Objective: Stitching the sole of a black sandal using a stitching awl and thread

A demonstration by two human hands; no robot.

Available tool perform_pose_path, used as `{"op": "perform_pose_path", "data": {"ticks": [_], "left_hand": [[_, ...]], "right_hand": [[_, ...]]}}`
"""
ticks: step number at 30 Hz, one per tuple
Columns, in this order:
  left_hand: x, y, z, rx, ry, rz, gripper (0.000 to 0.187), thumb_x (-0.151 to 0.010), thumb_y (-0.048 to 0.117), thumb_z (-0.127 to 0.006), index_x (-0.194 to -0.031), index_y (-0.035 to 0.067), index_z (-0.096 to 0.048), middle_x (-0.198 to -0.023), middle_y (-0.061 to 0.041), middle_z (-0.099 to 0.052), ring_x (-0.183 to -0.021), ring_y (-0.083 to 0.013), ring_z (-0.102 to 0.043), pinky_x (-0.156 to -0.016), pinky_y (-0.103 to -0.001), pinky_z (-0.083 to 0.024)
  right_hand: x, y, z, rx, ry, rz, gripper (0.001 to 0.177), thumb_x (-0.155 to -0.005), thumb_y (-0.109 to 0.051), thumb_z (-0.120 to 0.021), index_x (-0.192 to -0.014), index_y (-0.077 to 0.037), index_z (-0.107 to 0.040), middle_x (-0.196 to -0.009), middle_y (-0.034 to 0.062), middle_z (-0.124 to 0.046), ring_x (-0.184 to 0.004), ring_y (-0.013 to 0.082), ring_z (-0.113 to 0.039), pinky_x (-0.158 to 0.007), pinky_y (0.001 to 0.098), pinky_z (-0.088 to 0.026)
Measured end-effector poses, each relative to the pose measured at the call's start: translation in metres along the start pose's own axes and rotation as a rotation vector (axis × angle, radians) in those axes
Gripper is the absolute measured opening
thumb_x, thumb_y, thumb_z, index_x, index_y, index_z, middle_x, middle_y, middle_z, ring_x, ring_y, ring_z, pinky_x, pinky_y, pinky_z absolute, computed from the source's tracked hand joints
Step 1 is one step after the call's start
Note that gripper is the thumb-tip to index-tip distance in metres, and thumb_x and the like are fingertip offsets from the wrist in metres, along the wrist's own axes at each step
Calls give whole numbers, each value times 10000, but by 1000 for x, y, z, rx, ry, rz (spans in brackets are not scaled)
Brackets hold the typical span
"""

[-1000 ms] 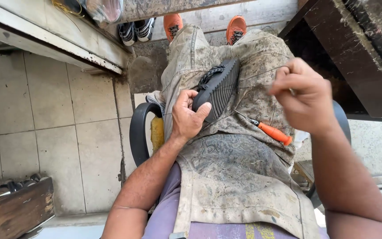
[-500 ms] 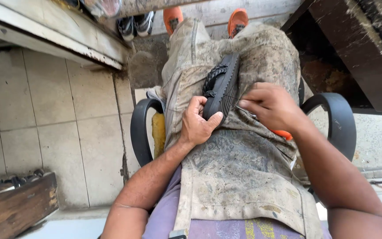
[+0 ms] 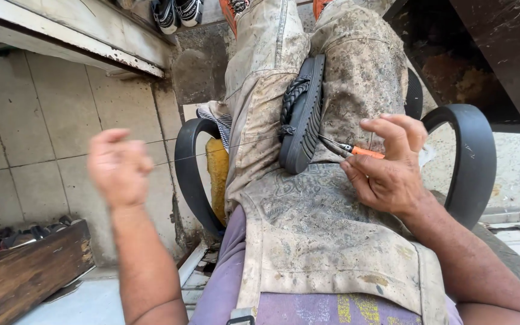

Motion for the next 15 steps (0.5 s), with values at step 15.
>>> {"op": "perform_pose_path", "data": {"ticks": [15], "left_hand": [[-25, -69, 198, 42, 1068, 266, 182, -829, 23, -513, -937, 166, -544, -785, -37, -523, -483, -113, -338, -383, -302, -192]], "right_hand": [[-29, -1, -40, -899, -360, -158, 286, -1008, -198, -591, -756, -65, -607, -1067, 114, -740, -878, 205, -701, -781, 356, -535]]}}
Point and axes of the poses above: each hand's wrist, its own x-axis away from the middle knuckle, its own z-axis out of the back of the hand, y = z × x, the point moved 1 cm from there along -x, towards the middle knuckle
